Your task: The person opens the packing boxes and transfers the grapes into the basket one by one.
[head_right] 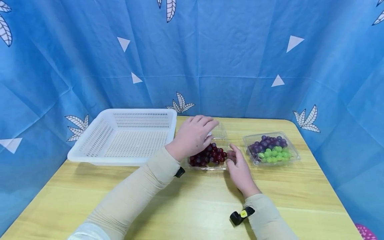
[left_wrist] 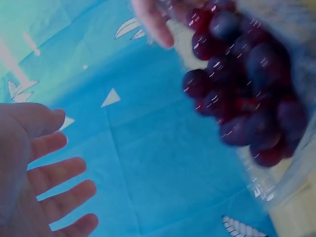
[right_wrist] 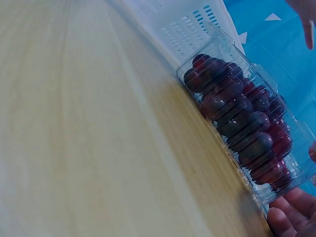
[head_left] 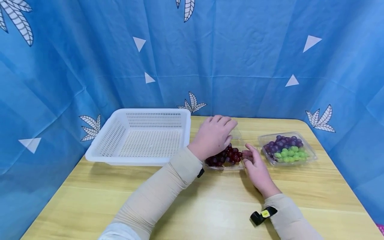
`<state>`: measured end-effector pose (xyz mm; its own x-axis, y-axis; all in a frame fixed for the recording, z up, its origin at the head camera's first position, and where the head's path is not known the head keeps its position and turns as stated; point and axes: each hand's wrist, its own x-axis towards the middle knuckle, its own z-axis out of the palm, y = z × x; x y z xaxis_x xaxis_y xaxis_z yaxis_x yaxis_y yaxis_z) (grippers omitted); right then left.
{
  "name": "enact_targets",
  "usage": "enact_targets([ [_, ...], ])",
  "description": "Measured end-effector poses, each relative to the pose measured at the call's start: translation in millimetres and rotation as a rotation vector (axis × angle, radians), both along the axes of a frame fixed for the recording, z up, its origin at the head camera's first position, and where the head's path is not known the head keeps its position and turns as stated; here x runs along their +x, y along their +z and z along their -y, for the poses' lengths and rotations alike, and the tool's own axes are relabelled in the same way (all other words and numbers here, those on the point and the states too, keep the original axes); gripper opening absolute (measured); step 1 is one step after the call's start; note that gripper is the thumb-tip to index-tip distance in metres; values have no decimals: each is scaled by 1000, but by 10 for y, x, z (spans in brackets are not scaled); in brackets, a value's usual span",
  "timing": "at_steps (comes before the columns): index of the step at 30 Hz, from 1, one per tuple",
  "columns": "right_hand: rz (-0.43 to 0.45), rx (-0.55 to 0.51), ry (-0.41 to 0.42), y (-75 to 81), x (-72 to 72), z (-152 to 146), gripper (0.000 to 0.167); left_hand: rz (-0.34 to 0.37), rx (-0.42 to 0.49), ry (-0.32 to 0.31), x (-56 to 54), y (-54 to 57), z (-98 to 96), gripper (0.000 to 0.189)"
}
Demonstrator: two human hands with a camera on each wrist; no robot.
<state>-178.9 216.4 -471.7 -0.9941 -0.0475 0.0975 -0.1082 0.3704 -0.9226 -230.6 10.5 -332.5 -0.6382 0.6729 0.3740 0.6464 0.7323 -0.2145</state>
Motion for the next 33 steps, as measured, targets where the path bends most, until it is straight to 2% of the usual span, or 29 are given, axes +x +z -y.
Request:
enact_targets([
  [8, 8, -5, -2, -40, 2, 2, 60, 124, -91, 14, 16, -215, -65, 47],
  [16, -13, -5, 6, -54, 2, 5, 58, 225, -116, 26, -11, -400, -110, 46],
  [23, -18, -11, 5, -59, -12, -2, 58, 236, -179, 5, -41, -530, -134, 54],
  [33, -20, -10, 8, -42, -19, -12, 58, 315, -211, 26, -82, -670, -127, 54],
])
